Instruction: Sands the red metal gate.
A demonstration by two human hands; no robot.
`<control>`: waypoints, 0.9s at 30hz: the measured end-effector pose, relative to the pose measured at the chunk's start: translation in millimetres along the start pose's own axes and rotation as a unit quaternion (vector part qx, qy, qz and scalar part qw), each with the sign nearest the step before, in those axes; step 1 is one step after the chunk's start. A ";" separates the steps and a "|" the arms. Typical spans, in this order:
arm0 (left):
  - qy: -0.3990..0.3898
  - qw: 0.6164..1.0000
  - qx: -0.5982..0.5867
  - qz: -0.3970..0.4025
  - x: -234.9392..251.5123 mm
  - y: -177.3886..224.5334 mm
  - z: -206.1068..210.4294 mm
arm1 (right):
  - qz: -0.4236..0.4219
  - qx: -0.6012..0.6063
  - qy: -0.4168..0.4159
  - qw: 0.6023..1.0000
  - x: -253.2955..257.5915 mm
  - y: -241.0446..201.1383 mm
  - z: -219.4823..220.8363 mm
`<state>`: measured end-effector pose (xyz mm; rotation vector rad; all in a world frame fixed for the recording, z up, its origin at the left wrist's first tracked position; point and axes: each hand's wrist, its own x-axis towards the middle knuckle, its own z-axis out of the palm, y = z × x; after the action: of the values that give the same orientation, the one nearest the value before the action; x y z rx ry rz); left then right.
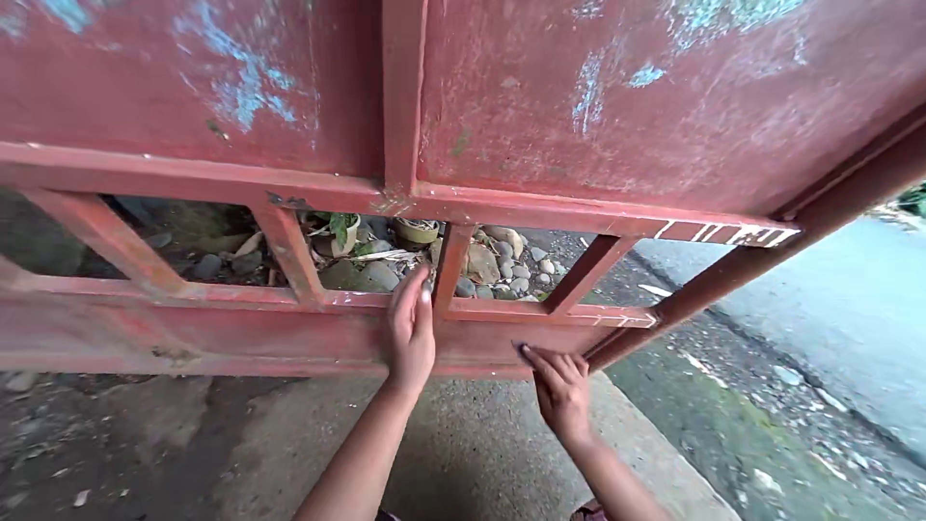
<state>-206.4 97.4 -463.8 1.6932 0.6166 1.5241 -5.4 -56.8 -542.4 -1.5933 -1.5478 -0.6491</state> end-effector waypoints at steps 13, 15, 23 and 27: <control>0.061 0.976 -0.094 -0.186 -92.8 71.3 -20.8 | 0.032 0.504 -0.254 0.825 49.4 -151.7 10.8; 0.128 0.966 -0.092 -0.207 -78.2 78.8 -12.5 | -0.007 0.491 -0.224 0.842 60.2 -135.1 7.1; 0.047 0.995 0.069 -0.061 25.2 76.4 25.1 | 0.065 0.224 -0.175 0.956 126.1 -42.1 2.1; 0.001 0.979 0.202 -0.028 -10.1 23.7 22.7 | -0.013 0.052 -0.229 0.972 115.3 -31.4 26.6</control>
<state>-189.1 70.6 -451.1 1.9514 1.0208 1.4287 -27.0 27.9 -456.7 -1.7228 -1.9000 -0.2104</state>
